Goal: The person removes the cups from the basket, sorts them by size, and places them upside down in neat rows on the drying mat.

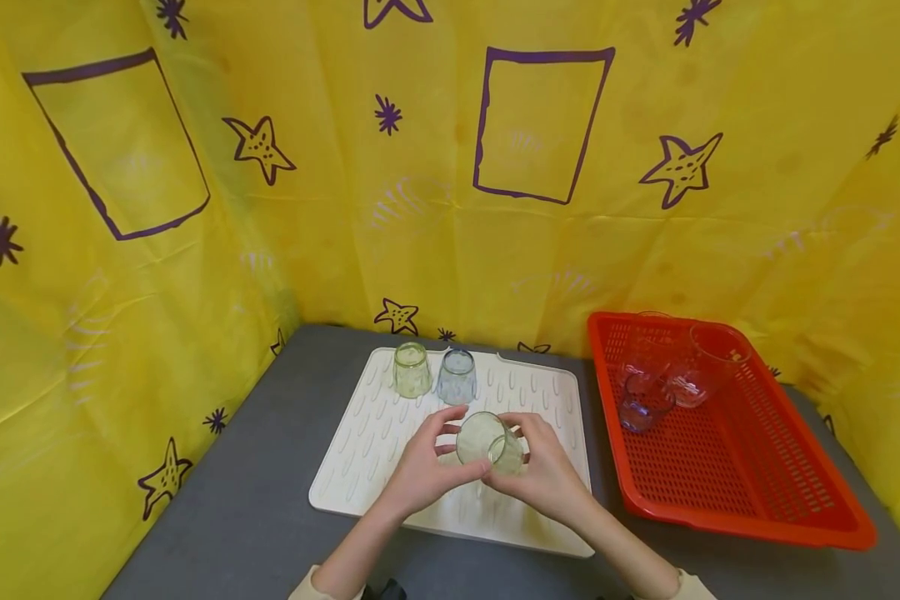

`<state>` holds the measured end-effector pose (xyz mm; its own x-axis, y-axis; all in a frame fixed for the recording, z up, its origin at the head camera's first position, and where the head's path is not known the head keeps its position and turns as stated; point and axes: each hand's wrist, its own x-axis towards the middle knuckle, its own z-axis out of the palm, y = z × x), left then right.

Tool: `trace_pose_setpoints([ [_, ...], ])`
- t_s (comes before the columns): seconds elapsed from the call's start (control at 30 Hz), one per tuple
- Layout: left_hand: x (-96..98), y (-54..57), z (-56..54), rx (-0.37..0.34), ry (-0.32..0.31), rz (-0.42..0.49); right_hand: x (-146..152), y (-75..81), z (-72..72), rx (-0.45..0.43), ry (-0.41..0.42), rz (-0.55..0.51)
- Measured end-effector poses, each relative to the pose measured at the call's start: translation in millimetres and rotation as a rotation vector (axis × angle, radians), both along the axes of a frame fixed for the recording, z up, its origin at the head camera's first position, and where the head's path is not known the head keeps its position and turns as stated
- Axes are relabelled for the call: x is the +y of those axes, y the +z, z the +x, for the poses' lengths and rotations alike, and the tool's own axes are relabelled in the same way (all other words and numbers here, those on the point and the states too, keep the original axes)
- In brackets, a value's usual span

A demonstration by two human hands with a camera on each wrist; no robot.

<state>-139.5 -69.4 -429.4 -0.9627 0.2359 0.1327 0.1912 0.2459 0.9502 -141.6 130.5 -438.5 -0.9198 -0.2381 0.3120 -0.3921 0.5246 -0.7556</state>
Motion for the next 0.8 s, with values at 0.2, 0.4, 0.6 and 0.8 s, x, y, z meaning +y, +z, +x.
trace_pose_setpoints([
  [0.2,1.0,-1.7,2.7,0.0,-0.021,-0.019,-3.3,0.5,2.8,0.108,0.015,0.102],
  [0.4,-0.3,-1.4,3.9,0.012,-0.036,-0.007,-5.3,3.3,6.0,0.132,0.023,0.157],
  [0.6,-2.0,-4.7,4.9,0.005,-0.032,0.035,-4.7,2.3,7.8,0.162,0.032,0.19],
  [0.8,-4.7,-9.3,3.9,-0.046,-0.025,0.123,-2.2,2.8,8.0,0.099,0.047,0.087],
])
